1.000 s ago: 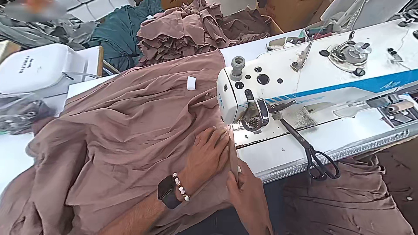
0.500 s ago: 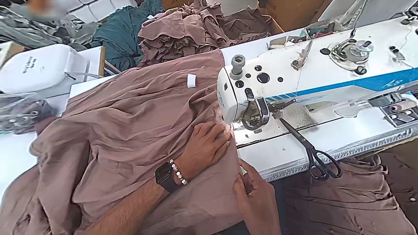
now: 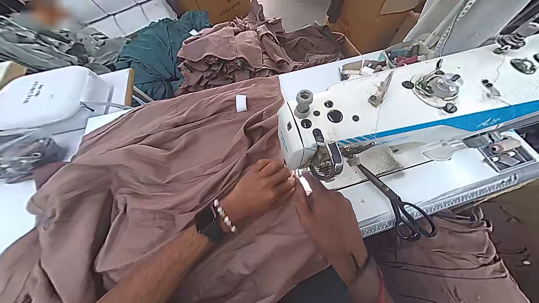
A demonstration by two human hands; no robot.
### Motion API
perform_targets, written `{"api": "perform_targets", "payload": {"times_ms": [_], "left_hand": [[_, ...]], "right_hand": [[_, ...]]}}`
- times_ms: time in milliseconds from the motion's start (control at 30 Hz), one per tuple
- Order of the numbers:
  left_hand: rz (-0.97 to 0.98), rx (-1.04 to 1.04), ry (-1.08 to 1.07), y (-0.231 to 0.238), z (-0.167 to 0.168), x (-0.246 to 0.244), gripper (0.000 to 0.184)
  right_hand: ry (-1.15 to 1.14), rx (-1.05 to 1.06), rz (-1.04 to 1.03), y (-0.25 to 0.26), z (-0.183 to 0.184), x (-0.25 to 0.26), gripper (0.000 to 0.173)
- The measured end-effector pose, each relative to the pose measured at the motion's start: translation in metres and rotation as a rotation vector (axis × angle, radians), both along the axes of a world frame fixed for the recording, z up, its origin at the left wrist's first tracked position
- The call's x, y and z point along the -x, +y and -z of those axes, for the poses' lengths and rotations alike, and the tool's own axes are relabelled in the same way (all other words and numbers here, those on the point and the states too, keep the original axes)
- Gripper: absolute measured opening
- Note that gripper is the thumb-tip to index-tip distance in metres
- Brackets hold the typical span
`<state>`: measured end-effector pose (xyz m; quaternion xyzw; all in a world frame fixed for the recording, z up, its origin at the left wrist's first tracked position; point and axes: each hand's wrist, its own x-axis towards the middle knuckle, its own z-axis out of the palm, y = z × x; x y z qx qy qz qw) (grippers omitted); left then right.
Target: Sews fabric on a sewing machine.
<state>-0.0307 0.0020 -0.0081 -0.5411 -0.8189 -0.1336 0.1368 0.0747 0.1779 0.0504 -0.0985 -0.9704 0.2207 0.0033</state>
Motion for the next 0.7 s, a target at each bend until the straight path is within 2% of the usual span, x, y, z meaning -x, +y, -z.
{"api": "perform_targets", "payload": {"times_ms": [67, 133, 167, 267, 333, 367, 433, 500, 567, 600, 633, 700], "left_hand": [[-0.22, 0.002, -0.266, 0.005, -0.004, -0.031, 0.028], [-0.37, -0.079, -0.461, 0.005, 0.002, -0.048, 0.037], [-0.385, -0.102, -0.478, 0.001, 0.007, -0.051, 0.038], [-0.291, -0.029, -0.298, -0.011, 0.019, -0.048, 0.04], [-0.223, -0.008, -0.211, -0.011, 0.021, -0.051, 0.038], [-0.194, -0.014, -0.189, -0.009, 0.022, -0.053, 0.037], [-0.15, -0.043, -0.162, -0.004, 0.022, -0.056, 0.034], [-0.121, -0.055, -0.155, -0.002, 0.021, -0.057, 0.032], [-0.112, -0.059, -0.173, -0.003, 0.021, -0.057, 0.033], [-0.113, -0.053, -0.189, -0.005, 0.02, -0.056, 0.033], [-0.113, -0.041, -0.206, -0.007, 0.019, -0.057, 0.035], [-0.107, -0.028, -0.227, -0.009, 0.019, -0.059, 0.035]], "right_hand": [[-0.16, -0.041, 0.004, 0.002, 0.011, 0.013, 0.048], [-0.084, -0.116, 0.027, 0.007, 0.026, 0.008, 0.048], [-0.078, -0.109, 0.037, 0.01, 0.028, -0.002, 0.049], [0.0, 0.095, -0.007, 0.031, 0.039, -0.049, 0.057], [0.043, 0.212, -0.06, 0.039, 0.041, -0.083, 0.044], [0.052, 0.2, -0.124, 0.036, 0.037, -0.097, 0.035], [0.0, 0.102, -0.36, 0.018, 0.034, -0.12, 0.016], [-0.157, 0.035, -0.591, -0.003, 0.043, -0.136, 0.014], [-0.319, 0.166, -0.707, -0.008, 0.045, -0.136, 0.015], [-0.265, 0.271, -0.676, -0.007, 0.044, -0.129, 0.015], [-0.105, 0.333, -0.559, -0.006, 0.043, -0.119, 0.016], [0.202, 0.302, -0.234, -0.003, 0.04, -0.084, 0.023]]}}
